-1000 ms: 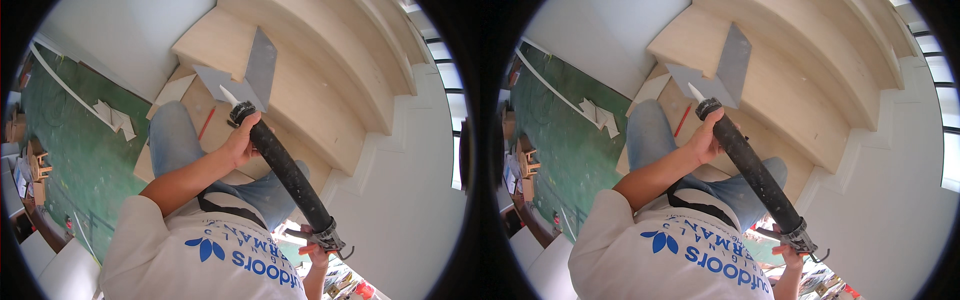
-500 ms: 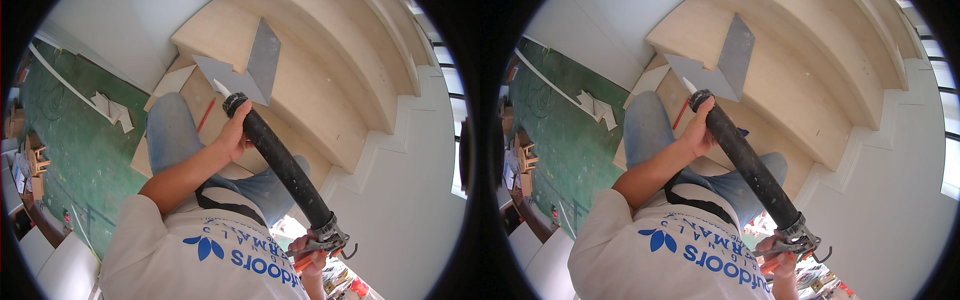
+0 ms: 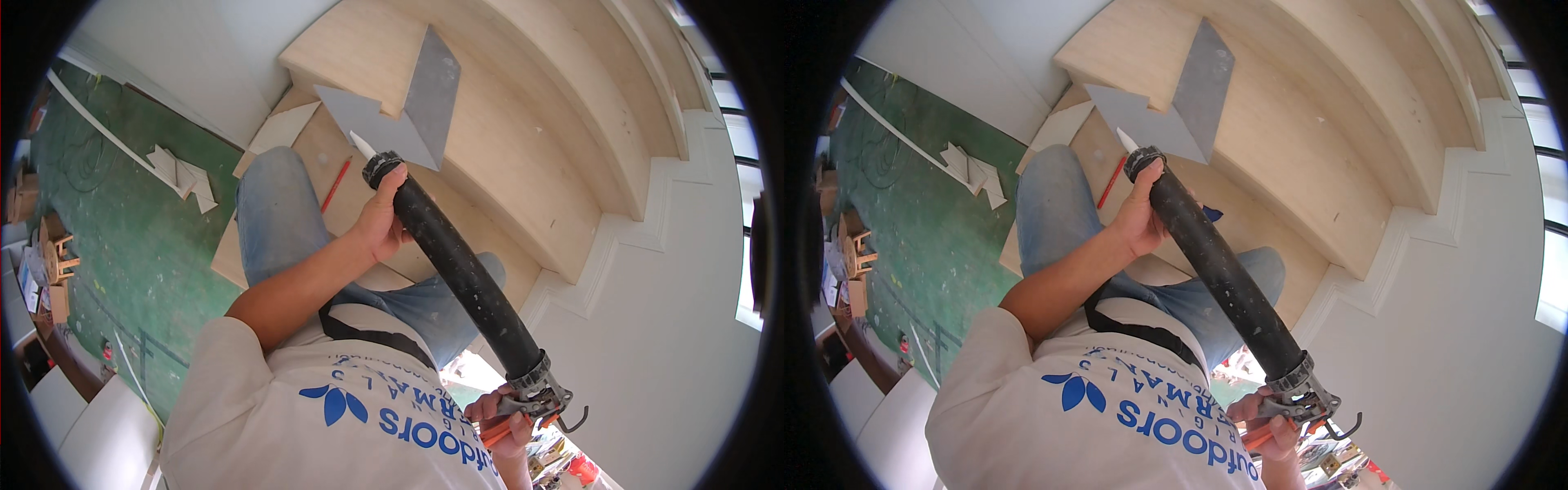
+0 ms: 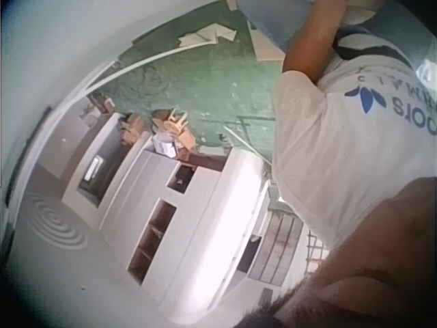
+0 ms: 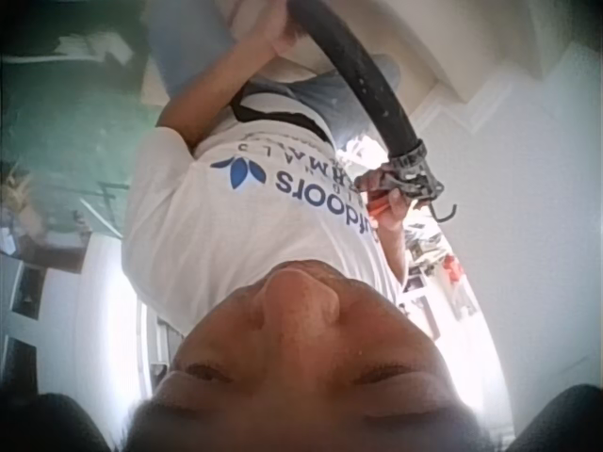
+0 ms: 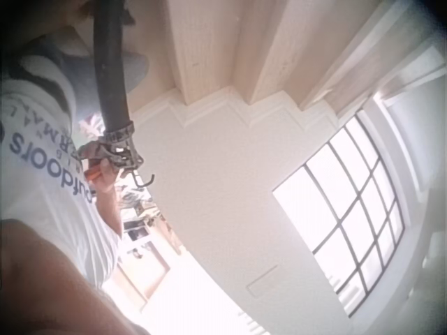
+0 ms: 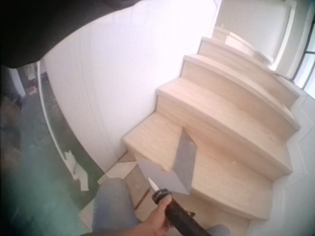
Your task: Installing white trim molding along the base of the stairs and the wall.
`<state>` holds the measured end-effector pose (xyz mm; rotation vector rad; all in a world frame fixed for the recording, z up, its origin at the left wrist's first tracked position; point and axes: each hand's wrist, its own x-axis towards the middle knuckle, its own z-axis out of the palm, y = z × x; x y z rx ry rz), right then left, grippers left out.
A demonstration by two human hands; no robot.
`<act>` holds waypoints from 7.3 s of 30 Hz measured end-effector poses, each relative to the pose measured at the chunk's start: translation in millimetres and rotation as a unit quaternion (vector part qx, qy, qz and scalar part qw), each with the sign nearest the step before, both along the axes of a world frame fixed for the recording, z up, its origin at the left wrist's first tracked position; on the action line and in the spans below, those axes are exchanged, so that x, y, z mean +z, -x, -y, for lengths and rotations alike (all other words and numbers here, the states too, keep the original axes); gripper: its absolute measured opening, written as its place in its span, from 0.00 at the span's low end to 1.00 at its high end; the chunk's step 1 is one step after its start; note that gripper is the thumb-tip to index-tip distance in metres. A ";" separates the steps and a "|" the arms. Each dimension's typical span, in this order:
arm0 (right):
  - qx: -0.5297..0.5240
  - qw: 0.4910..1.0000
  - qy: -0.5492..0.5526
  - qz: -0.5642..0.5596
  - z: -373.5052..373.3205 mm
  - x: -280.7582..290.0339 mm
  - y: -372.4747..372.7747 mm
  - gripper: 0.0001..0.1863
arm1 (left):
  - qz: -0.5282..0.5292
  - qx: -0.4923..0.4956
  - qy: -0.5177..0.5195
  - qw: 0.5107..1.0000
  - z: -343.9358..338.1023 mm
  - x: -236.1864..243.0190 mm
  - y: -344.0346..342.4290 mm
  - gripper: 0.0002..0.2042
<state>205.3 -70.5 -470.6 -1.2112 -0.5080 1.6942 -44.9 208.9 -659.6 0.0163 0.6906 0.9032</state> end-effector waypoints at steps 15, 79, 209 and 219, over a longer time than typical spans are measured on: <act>0.037 0.999 -0.025 0.017 -4.2 -1.4 -6.6 0.26 | 0.034 0.018 -0.018 0.999 -2.1 0.4 -1.7 0.35; 0.079 0.991 0.003 0.110 -3.2 17.0 -18.1 0.26 | 0.135 0.057 -0.032 0.989 -3.6 -2.6 -13.1 0.34; -0.133 0.976 -0.166 0.045 -95.7 -52.9 69.1 0.21 | 0.019 -0.006 -0.117 0.993 -112.2 65.0 -100.5 0.20; -0.105 0.983 -0.152 0.008 -87.2 -48.4 62.5 0.19 | 0.028 -0.024 -0.114 0.993 -106.5 64.3 -100.6 0.18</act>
